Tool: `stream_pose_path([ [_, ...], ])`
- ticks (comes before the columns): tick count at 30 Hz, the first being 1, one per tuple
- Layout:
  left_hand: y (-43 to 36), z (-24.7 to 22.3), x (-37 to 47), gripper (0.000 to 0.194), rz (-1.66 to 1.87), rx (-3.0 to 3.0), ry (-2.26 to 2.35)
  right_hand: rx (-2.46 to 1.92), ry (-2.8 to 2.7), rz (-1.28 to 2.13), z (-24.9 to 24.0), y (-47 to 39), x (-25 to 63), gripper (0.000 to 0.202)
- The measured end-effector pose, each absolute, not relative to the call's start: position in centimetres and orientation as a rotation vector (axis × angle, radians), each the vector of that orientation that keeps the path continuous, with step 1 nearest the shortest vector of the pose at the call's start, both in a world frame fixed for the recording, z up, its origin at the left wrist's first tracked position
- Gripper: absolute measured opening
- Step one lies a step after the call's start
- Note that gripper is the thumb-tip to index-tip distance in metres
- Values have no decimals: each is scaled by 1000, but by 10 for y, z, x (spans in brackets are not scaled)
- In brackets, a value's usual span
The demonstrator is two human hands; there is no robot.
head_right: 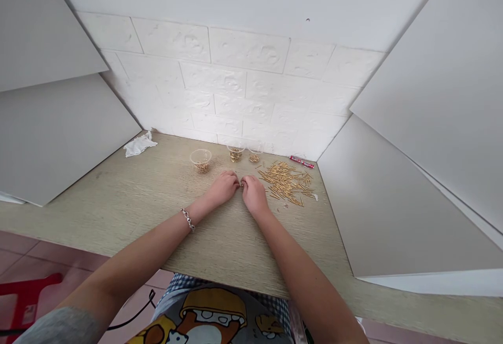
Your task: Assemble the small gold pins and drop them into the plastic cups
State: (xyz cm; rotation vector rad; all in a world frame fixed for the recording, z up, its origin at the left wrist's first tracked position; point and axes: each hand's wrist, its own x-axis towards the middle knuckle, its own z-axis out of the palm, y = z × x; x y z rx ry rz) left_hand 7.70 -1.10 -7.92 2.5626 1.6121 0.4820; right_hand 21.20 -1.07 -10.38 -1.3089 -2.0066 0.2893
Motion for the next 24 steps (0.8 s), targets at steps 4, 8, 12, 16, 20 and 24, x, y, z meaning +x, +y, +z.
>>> stream_pose_path([
  [4,-11,-80,77,22,464,2567,1611,-1315,-2026,290,-103,-10,212,24],
  [8,-11,-81,77,22,472,2570,1627,-1320,-2036,283,-104,-10,212,24],
  [12,-11,-81,77,23,486,2573,1614,-1312,-2021,296,-104,-12,212,23],
  [16,-11,-81,76,22,499,2542,1618,-1300,-1920,349,-102,-13,212,20],
  [20,-9,-85,75,20,533,2522,1610,-1331,-1742,435,-105,-11,213,16],
  [24,-10,-88,72,18,567,2514,1587,-1344,-1635,554,-110,-6,215,15],
])
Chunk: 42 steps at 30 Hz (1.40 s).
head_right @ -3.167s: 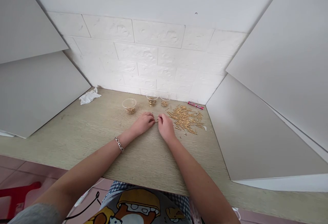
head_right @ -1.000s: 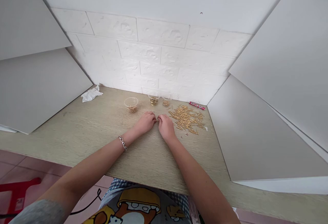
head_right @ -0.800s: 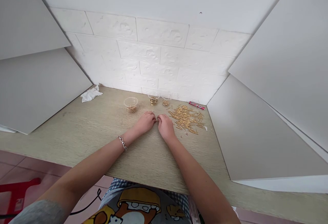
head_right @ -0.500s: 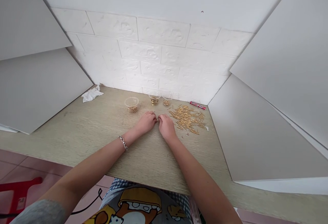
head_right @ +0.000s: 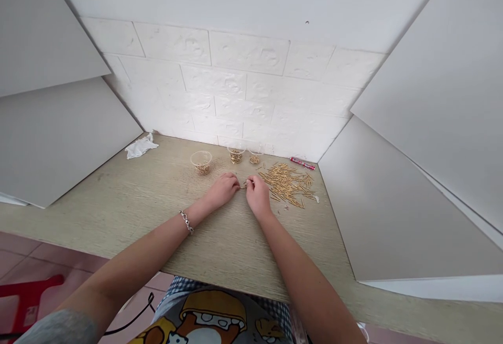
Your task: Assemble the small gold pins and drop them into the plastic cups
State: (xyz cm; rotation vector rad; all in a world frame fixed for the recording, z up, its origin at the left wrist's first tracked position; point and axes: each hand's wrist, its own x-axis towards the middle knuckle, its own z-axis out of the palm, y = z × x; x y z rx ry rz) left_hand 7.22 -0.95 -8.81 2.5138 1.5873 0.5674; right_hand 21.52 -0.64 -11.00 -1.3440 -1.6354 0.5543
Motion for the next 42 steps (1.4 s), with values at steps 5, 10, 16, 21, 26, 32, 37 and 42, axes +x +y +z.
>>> stream_pose_path([
  [5,-11,-88,70,18,558,2542,1582,-1285,-1493,758,-109,-7,214,17],
  [10,-11,-88,70,16,491,2598,1570,-1280,-1470,761,-100,-8,216,19],
  [16,-10,-88,68,17,534,2591,1532,-1525,-1771,315,-85,-3,242,16],
  [21,-11,-80,69,20,668,2504,1515,-1698,-2011,86,-81,-5,249,18],
  [26,-12,-72,69,15,846,2429,1425,-1487,-1984,111,-81,-7,241,21],
  [32,-13,-71,68,12,919,2403,1378,-1217,-2035,294,-83,-9,234,20],
  [37,-12,-72,68,13,919,2421,1335,-1155,-2069,255,-86,-7,235,18],
  [42,-12,-74,69,13,930,2422,1350,-1165,-2052,257,-86,-7,235,16],
])
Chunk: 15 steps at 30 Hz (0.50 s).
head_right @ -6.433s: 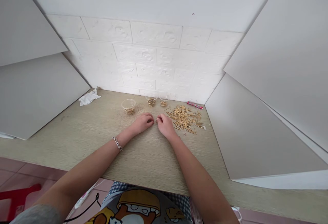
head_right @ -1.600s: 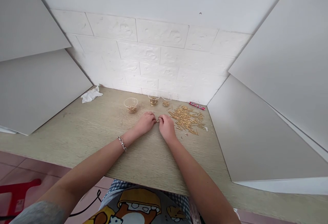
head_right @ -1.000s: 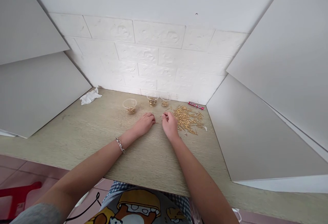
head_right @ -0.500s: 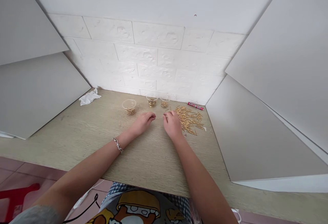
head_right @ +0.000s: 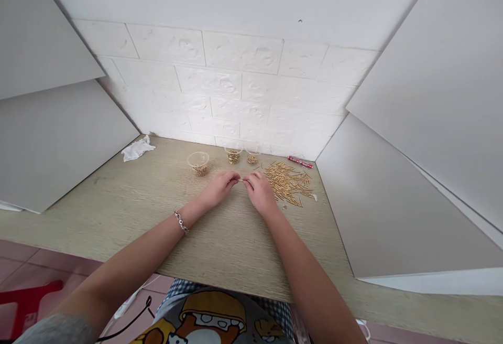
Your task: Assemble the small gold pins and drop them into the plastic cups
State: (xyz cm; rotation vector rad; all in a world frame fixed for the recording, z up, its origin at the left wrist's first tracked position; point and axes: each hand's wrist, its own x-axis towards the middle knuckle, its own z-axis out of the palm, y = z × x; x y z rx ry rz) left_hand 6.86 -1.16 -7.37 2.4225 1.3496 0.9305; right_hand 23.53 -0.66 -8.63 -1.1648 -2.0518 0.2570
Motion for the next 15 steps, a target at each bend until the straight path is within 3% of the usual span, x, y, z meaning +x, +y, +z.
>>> stream_pose_path([
  [15,-16,-68,69,13,956,2418,1327,-1157,-1987,402,-85,-12,230,16],
])
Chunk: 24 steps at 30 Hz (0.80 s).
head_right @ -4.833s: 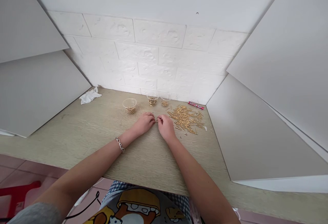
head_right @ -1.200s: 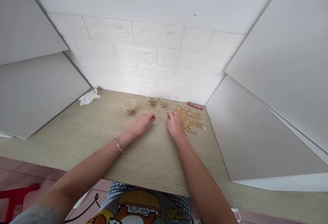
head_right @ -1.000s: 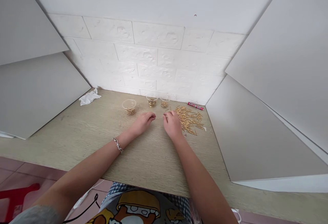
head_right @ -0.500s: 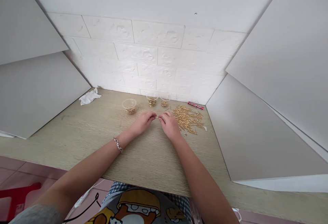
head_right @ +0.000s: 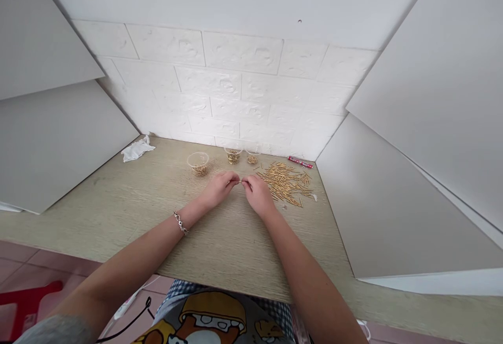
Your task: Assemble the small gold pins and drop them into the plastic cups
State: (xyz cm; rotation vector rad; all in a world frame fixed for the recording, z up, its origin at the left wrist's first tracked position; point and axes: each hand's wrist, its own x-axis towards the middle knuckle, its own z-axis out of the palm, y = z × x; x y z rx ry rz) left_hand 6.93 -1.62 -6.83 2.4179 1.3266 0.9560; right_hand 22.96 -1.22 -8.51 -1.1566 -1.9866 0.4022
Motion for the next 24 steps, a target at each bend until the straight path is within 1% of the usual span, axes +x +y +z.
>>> stream_pose_path([
  [11,-16,-68,69,19,1024,2376,1338,-1215,-1838,651,-79,-18,225,24],
  [15,-16,-66,69,22,940,2480,1268,-1216,-1865,641,-81,-17,225,26],
  [19,-17,-65,68,24,912,2503,1298,-1230,-1904,597,-81,-18,226,31],
  [24,-16,-64,67,20,930,2469,1349,-1281,-1851,618,-78,-18,228,34],
])
